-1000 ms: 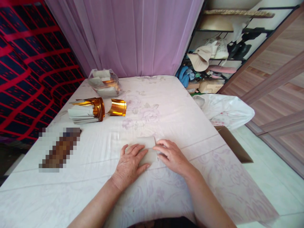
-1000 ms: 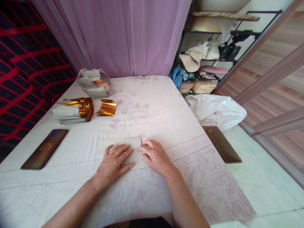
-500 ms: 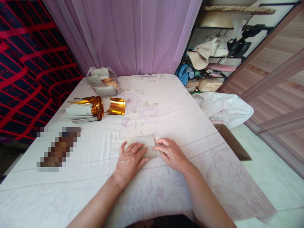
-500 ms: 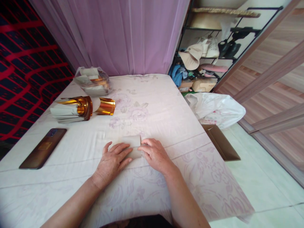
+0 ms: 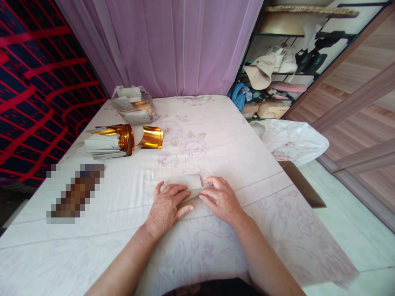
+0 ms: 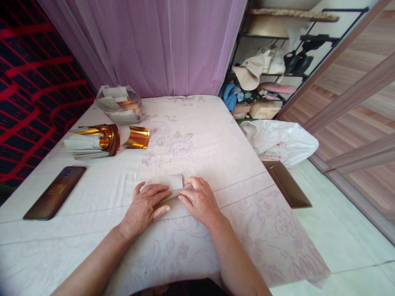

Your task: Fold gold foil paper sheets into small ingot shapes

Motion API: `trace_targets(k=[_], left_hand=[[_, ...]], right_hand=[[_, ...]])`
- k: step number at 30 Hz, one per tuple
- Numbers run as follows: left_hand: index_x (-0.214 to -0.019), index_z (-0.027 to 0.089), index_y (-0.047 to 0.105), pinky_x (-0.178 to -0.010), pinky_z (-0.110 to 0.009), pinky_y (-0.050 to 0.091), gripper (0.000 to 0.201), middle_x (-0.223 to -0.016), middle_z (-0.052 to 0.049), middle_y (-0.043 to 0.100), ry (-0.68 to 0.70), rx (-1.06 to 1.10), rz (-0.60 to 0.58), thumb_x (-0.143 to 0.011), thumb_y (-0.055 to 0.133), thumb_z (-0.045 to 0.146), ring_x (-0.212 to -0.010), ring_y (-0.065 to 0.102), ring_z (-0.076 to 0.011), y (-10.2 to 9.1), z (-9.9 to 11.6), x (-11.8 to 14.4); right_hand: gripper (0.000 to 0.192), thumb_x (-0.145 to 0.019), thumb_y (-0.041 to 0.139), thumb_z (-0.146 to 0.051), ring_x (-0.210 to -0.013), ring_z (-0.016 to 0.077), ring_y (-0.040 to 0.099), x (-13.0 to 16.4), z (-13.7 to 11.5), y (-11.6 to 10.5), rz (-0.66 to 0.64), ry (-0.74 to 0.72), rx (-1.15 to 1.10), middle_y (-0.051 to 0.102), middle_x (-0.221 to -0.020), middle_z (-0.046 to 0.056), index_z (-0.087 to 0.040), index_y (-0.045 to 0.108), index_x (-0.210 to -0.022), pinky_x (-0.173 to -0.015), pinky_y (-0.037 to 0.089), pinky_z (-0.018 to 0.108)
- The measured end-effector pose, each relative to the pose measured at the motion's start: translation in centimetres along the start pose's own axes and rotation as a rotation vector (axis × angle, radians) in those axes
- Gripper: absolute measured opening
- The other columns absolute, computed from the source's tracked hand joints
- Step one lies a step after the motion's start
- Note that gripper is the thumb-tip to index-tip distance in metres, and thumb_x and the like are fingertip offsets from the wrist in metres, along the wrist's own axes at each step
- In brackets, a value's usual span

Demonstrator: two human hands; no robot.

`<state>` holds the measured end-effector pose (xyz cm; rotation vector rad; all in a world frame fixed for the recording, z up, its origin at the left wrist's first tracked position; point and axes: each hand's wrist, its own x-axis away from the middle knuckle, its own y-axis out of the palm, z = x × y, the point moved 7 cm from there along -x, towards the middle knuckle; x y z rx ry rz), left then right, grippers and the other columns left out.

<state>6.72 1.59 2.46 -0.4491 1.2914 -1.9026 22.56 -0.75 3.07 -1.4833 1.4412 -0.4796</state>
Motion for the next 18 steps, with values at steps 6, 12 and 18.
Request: trace_targets(k=[6, 12, 18], left_hand=[[-0.098, 0.027, 0.071, -0.109, -0.056, 0.025, 0.019, -0.112, -0.003, 0.071, -0.066, 0.094, 0.036, -0.092, 0.055, 0.036, -0.107, 0.062, -0.0245, 0.1, -1.1, -0.2], [-0.106, 0.024, 0.066, -0.107, -0.053, 0.03, 0.019, -0.104, -0.003, 0.072, -0.121, 0.125, 0.101, -0.09, 0.057, 0.028, -0.101, 0.064, -0.0223, 0.4, -1.6, -0.3], [-0.131, 0.024, 0.051, -0.1, -0.046, 0.042, 0.039, -0.111, -0.006, 0.07, -0.042, 0.05, 0.218, -0.093, 0.05, 0.02, -0.102, 0.064, -0.0201, 0.4, -1.6, 0.0]], right_hand=[[0.017, -0.089, 0.056, -0.026, -0.091, 0.0196, 0.057, 0.0, 0.4, 0.8, 0.024, 0.038, -0.034, 0.063, -0.095, 0.006, -0.021, 0.071, -0.083, -0.083, 0.045, 0.035], [0.022, -0.09, 0.054, -0.028, -0.084, 0.0187, 0.057, -0.3, 0.4, 1.5, 0.089, 0.127, 0.009, 0.063, -0.087, 0.006, -0.02, 0.065, -0.074, -0.078, 0.042, 0.032], [0.017, -0.086, 0.057, -0.024, -0.08, 0.0172, 0.057, -0.5, 0.6, 1.7, 0.125, 0.2, 0.054, 0.063, -0.082, 0.004, -0.02, 0.062, -0.07, -0.075, 0.039, 0.03]])
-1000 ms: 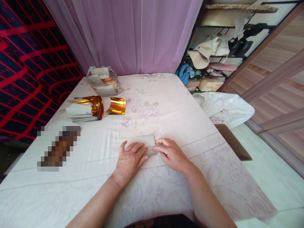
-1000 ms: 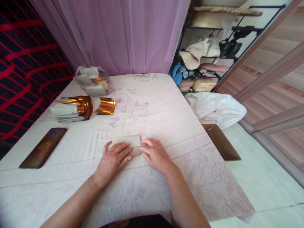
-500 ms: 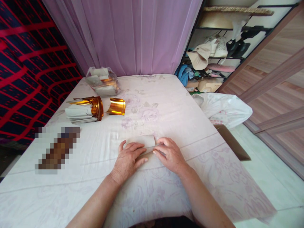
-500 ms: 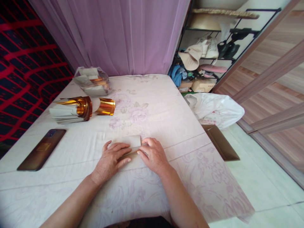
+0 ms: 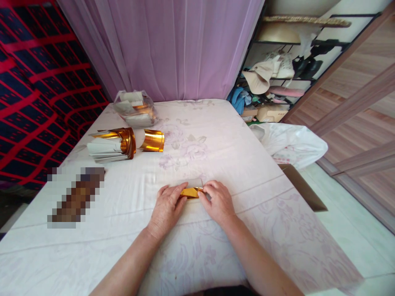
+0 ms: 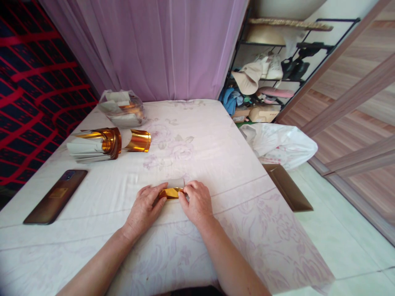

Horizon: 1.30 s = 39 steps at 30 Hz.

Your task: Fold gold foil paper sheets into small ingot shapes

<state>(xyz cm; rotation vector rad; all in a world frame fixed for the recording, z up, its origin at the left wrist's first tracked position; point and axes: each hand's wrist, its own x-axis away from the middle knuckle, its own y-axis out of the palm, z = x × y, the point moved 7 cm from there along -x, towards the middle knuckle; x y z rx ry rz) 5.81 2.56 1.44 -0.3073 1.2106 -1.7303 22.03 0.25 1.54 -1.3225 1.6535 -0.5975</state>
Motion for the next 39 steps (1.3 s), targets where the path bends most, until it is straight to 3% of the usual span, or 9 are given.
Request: trace_targets(k=[3, 6, 12, 20, 39], left_hand=[[-0.117, 0.024, 0.062, -0.095, -0.044, 0.046, 0.028, -0.125, -0.01, 0.064, 0.097, -0.11, 0.068, -0.094, 0.048, 0.017, -0.11, 0.062, -0.0224, -0.7, 0.8, 0.2], [-0.108, 0.023, 0.067, -0.1, -0.049, 0.043, 0.026, -0.129, -0.009, 0.062, 0.167, -0.246, 0.059, -0.093, 0.048, 0.015, -0.119, 0.057, -0.027, -0.9, 1.9, 0.6], [-0.126, 0.021, 0.06, -0.108, -0.047, 0.037, 0.032, -0.127, -0.006, 0.066, 0.247, -0.329, -0.04, -0.096, 0.047, 0.025, -0.123, 0.055, -0.0249, 0.4, 3.9, 1.9], [-0.131, 0.02, 0.056, -0.111, -0.048, 0.033, 0.041, -0.131, -0.006, 0.063, 0.21, -0.337, -0.119, -0.096, 0.048, 0.039, -0.124, 0.055, -0.0247, 1.8, 3.7, 2.5], [-0.13, 0.02, 0.056, -0.109, -0.05, 0.037, 0.042, -0.136, -0.009, 0.059, 0.165, -0.306, -0.167, -0.092, 0.055, 0.04, -0.128, 0.051, -0.0275, 1.5, 3.3, 2.5]], right_hand=[[0.016, -0.084, 0.059, -0.023, -0.079, 0.0171, 0.056, -0.1, 0.0, 0.1, 0.012, 0.011, 0.024, 0.063, -0.081, 0.003, -0.021, 0.061, -0.069, -0.073, 0.038, 0.029], [0.015, -0.083, 0.061, -0.022, -0.078, 0.0173, 0.056, -0.2, 0.0, 0.1, 0.014, 0.019, 0.038, 0.063, -0.08, 0.003, -0.021, 0.062, -0.068, -0.073, 0.038, 0.029], [0.015, -0.083, 0.061, -0.022, -0.078, 0.0178, 0.057, -0.2, 0.0, 0.1, 0.014, 0.028, 0.046, 0.063, -0.08, 0.003, -0.021, 0.062, -0.068, -0.073, 0.039, 0.03], [0.013, -0.082, 0.062, -0.021, -0.078, 0.0182, 0.058, -0.2, 0.2, 0.3, 0.021, 0.036, 0.027, 0.062, -0.08, 0.003, -0.021, 0.062, -0.069, -0.073, 0.039, 0.03], [0.008, -0.079, 0.064, -0.02, -0.079, 0.019, 0.057, -0.2, 0.3, 0.3, 0.02, 0.044, 0.051, 0.062, -0.08, 0.003, -0.021, 0.06, -0.072, -0.075, 0.04, 0.03]])
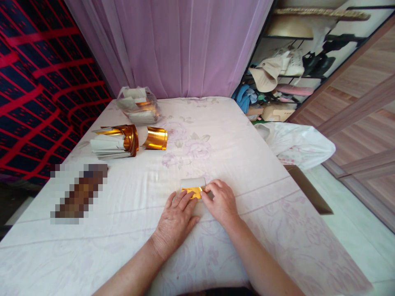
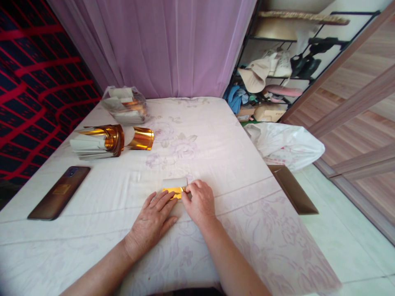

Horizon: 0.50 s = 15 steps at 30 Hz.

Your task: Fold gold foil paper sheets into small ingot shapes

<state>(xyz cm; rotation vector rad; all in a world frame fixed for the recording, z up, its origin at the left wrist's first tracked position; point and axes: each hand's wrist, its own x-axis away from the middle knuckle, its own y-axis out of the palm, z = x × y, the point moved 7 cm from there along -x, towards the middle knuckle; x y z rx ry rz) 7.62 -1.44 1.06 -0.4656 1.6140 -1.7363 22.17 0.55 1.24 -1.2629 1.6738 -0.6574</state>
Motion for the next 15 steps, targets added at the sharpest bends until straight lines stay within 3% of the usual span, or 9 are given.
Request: trace_targets(k=[8, 11, 15], left_hand=[[-0.128, 0.021, 0.057, -0.111, -0.051, 0.033, 0.04, -0.133, -0.009, 0.061, 0.0, 0.009, 0.007, -0.095, 0.05, 0.04, -0.127, 0.052, -0.0267, -0.17, 0.01, -0.03], [-0.127, 0.02, 0.058, -0.111, -0.052, 0.033, 0.039, -0.133, -0.01, 0.061, -0.008, 0.01, 0.001, -0.095, 0.05, 0.039, -0.126, 0.052, -0.027, -0.21, 0.01, -0.06], [-0.126, 0.02, 0.058, -0.11, -0.052, 0.034, 0.039, -0.134, -0.009, 0.061, -0.013, 0.018, -0.006, -0.094, 0.05, 0.04, -0.125, 0.053, -0.0273, -0.24, -0.02, -0.14]], right_hand=[[0.013, -0.079, 0.062, -0.018, -0.086, 0.0214, 0.058, 0.11, 0.25, -0.15, 0.009, 0.041, -0.028, 0.064, -0.089, 0.004, -0.021, 0.059, -0.092, -0.079, 0.042, 0.033], [0.004, -0.081, 0.06, -0.019, -0.084, 0.0198, 0.058, 0.15, 0.16, -0.08, -0.027, -0.002, -0.069, 0.063, -0.087, 0.003, -0.022, 0.061, -0.083, -0.078, 0.042, 0.032], [0.008, -0.083, 0.06, -0.019, -0.084, 0.0187, 0.058, 0.15, 0.13, -0.15, -0.049, -0.024, -0.093, 0.062, -0.087, 0.003, -0.023, 0.063, -0.077, -0.078, 0.042, 0.031]])
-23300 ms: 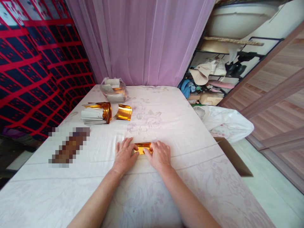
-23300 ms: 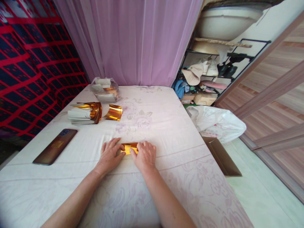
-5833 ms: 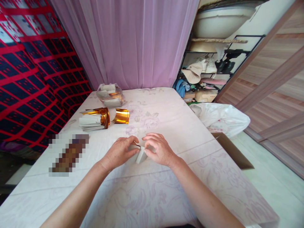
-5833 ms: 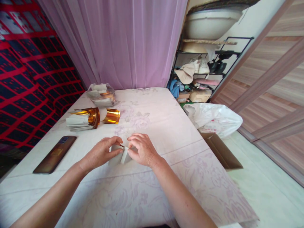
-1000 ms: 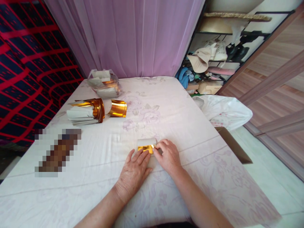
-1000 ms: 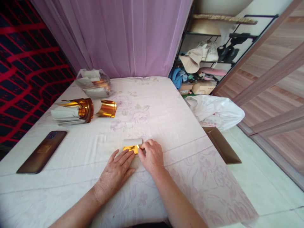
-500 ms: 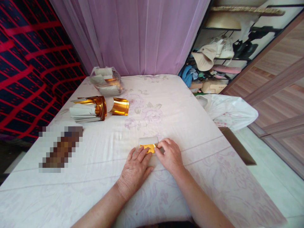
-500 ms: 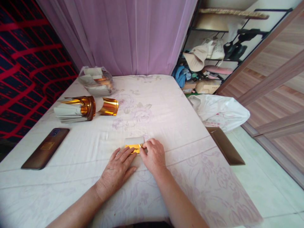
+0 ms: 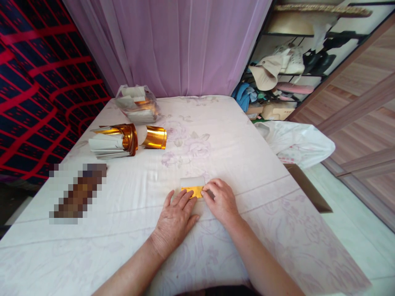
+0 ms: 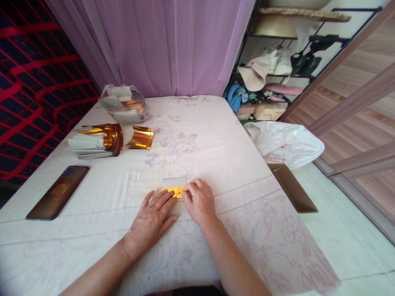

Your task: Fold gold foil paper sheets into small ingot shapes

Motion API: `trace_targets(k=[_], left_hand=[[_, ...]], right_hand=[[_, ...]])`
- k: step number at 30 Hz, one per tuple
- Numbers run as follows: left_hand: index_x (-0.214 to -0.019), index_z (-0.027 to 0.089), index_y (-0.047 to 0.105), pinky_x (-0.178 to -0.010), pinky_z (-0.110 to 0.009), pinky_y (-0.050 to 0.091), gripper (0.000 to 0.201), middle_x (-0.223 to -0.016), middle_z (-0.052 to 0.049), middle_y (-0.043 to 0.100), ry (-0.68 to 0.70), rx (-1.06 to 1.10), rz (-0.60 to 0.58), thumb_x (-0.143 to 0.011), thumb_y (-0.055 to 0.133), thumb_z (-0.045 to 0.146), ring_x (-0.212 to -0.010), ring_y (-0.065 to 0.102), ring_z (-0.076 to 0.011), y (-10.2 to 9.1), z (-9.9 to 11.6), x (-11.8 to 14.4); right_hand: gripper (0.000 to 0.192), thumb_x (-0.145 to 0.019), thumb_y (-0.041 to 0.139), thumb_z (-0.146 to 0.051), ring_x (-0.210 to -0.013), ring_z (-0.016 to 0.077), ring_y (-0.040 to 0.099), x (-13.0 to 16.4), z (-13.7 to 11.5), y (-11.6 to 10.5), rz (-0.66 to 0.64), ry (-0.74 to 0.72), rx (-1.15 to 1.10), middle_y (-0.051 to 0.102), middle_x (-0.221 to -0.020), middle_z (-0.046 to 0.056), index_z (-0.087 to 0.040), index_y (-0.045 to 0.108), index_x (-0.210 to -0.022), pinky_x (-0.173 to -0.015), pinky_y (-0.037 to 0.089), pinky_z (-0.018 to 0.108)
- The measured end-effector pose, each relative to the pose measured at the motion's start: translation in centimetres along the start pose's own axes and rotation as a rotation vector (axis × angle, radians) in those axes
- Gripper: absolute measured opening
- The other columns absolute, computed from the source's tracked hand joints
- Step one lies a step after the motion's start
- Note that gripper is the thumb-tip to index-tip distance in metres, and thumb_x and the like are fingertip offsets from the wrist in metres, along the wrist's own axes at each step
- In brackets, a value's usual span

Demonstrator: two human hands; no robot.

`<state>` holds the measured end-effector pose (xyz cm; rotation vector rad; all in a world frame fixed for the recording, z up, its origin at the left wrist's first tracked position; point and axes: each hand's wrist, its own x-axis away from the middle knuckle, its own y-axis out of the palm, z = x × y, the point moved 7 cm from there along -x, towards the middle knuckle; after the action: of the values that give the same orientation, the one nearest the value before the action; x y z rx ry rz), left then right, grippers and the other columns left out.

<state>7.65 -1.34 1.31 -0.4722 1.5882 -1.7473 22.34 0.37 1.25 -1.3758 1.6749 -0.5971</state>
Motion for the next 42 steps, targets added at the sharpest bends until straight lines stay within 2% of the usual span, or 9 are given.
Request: trace_targets(k=[4, 9, 14, 19, 28, 34, 42], left_hand=[[-0.128, 0.021, 0.057, -0.11, -0.053, 0.033, 0.039, -0.134, -0.008, 0.061, -0.006, 0.007, -0.017, -0.095, 0.05, 0.04, -0.126, 0.054, -0.0272, -0.1, 0.0, -0.1], [-0.13, 0.022, 0.056, -0.11, -0.054, 0.032, 0.04, -0.134, -0.008, 0.061, -0.008, 0.01, -0.026, -0.095, 0.049, 0.04, -0.125, 0.054, -0.0272, -0.2, -0.1, -0.1], [-0.127, 0.022, 0.058, -0.111, -0.053, 0.03, 0.037, -0.133, -0.007, 0.062, 0.002, 0.017, -0.023, -0.095, 0.048, 0.039, -0.125, 0.055, -0.0263, -0.2, -0.3, -0.1], [-0.126, 0.023, 0.058, -0.111, -0.054, 0.029, 0.037, -0.134, -0.006, 0.061, 0.001, -0.002, -0.032, -0.095, 0.049, 0.042, -0.125, 0.053, -0.0266, -0.2, -0.5, -0.1], [-0.131, 0.029, 0.056, -0.113, -0.057, 0.025, 0.044, -0.129, -0.006, 0.061, 0.002, -0.063, -0.032, -0.093, 0.05, 0.051, -0.121, 0.053, -0.0273, 0.0, 0.1, -0.7], [-0.131, 0.027, 0.057, -0.116, -0.054, 0.019, 0.043, -0.134, -0.004, 0.061, 0.044, -0.067, -0.025, -0.096, 0.043, 0.049, -0.128, 0.051, -0.0255, -0.3, -0.7, 0.2], [-0.132, 0.028, 0.057, -0.118, -0.054, 0.014, 0.042, -0.132, -0.002, 0.064, 0.059, -0.091, -0.018, -0.098, 0.04, 0.047, -0.132, 0.048, -0.0251, -0.7, -1.9, 1.4]], right_hand=[[0.002, -0.081, 0.064, -0.022, -0.085, 0.0198, 0.057, 0.0, -0.5, -0.1, 0.002, 0.004, 0.037, 0.061, -0.087, 0.004, -0.022, 0.063, -0.079, -0.079, 0.042, 0.032], [0.01, -0.077, 0.071, -0.026, -0.086, 0.0221, 0.057, 0.0, -0.8, 0.0, -0.028, 0.033, 0.102, 0.061, -0.089, 0.005, -0.021, 0.063, -0.082, -0.078, 0.043, 0.034], [0.009, -0.077, 0.071, -0.019, -0.087, 0.0202, 0.059, -0.1, -0.1, 0.0, -0.063, 0.016, -0.008, 0.062, -0.09, 0.003, -0.022, 0.065, -0.082, -0.079, 0.045, 0.034], [0.019, -0.074, 0.067, -0.008, -0.089, 0.0172, 0.061, -0.3, 1.0, 0.2, -0.1, -0.028, -0.124, 0.063, -0.092, 0.001, -0.023, 0.066, -0.085, -0.081, 0.049, 0.031], [0.022, -0.074, 0.066, -0.007, -0.09, 0.0172, 0.062, -0.2, 1.2, 0.4, -0.114, -0.057, -0.116, 0.064, -0.094, 0.002, -0.023, 0.067, -0.088, -0.082, 0.05, 0.032], [0.022, -0.074, 0.065, -0.005, -0.09, 0.0174, 0.062, -0.2, 1.0, 0.2, -0.101, -0.048, -0.115, 0.064, -0.094, 0.002, -0.023, 0.067, -0.088, -0.082, 0.05, 0.032], [0.022, -0.074, 0.067, -0.006, -0.089, 0.017, 0.063, -0.3, 0.9, 0.0, -0.107, -0.038, -0.104, 0.065, -0.094, 0.001, -0.024, 0.068, -0.087, -0.082, 0.05, 0.031]])
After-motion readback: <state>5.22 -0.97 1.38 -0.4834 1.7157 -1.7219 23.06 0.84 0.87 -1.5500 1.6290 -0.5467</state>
